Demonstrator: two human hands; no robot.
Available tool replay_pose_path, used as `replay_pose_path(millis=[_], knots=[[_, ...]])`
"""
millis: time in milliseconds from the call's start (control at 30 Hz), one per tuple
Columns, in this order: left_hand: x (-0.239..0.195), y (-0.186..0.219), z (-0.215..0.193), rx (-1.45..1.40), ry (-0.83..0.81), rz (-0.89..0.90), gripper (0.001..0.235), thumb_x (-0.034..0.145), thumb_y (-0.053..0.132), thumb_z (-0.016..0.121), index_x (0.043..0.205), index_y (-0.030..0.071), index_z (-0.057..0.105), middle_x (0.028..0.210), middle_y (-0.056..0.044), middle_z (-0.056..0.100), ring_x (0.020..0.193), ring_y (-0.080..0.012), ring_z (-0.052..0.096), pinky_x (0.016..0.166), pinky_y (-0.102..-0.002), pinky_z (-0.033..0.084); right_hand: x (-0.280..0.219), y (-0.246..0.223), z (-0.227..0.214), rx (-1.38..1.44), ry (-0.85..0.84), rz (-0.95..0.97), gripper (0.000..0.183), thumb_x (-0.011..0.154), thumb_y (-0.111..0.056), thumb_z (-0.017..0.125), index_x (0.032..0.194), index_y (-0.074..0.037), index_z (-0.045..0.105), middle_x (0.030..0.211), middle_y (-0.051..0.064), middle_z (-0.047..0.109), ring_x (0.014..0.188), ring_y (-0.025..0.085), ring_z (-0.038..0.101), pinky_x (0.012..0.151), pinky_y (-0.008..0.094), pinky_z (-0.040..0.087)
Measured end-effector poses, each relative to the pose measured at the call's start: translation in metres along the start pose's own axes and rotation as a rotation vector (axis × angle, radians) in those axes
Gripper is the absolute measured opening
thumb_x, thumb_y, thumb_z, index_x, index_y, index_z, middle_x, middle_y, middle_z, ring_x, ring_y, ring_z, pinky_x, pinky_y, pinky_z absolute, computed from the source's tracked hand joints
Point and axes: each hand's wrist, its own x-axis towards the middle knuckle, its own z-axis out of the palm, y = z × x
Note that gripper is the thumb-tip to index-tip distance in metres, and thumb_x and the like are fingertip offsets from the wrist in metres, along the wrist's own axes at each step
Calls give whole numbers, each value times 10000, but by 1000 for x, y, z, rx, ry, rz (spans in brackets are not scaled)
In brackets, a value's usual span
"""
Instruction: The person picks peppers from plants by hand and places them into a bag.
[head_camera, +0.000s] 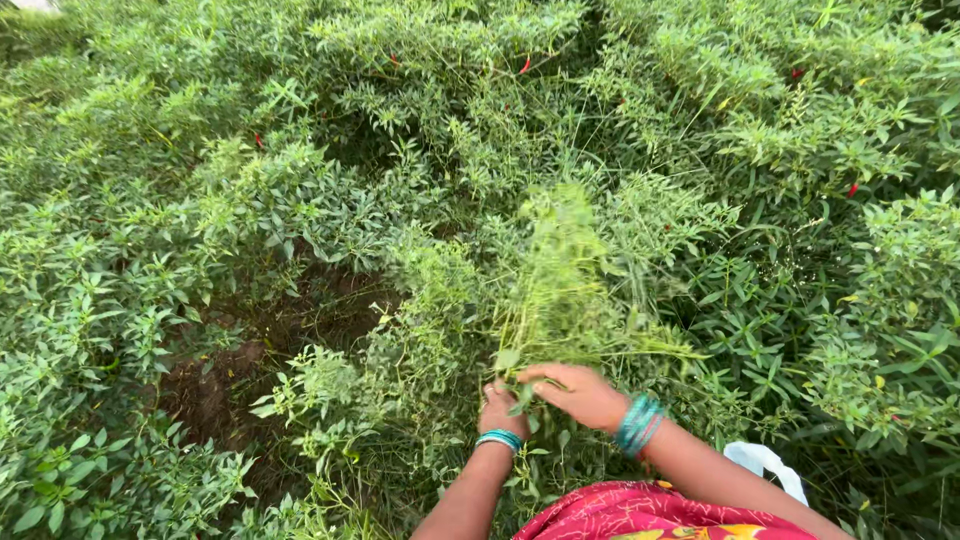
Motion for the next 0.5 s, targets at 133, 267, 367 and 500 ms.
replay_pose_path(millis=[133,267,367,500], knots=[[-17,22,-14,29,-65,-16,951,817,275,796,1510,-25,217,1504,-285,348,1228,-443,587,991,-471,538,25,8,6,-924,74,-15,351,1014,-306,527,1338,-208,622,847,139,731,717,328,698,666,469,560],[-39,41,-70,-6,-171,-104,1126,750,479,866,1563,68,205,1599,-259,299,1271,-435,585,1036,-467,530,47,30,-3,-1275,44,-107,403,919,-173,540,1312,-169,628,894,123,726,789,319,728,678,470,591],[-33,24,-101,-99,-368,-43,1322,732,548,920,1618,98,48,1642,-305,130,1338,-424,520,1108,-435,479,57,32,-7,-1171,119,-158,244,990,-247,551,1190,-164,663,927,110,726,849,312,724,703,453,591],[-21,-47,-67,-680,-158,118,916,846,363,811,1565,115,301,1572,-172,428,1343,-308,549,1078,-422,484,61,36,-11,-1209,113,-152,538,866,-95,546,1389,-190,632,866,139,713,796,329,715,669,458,586]])
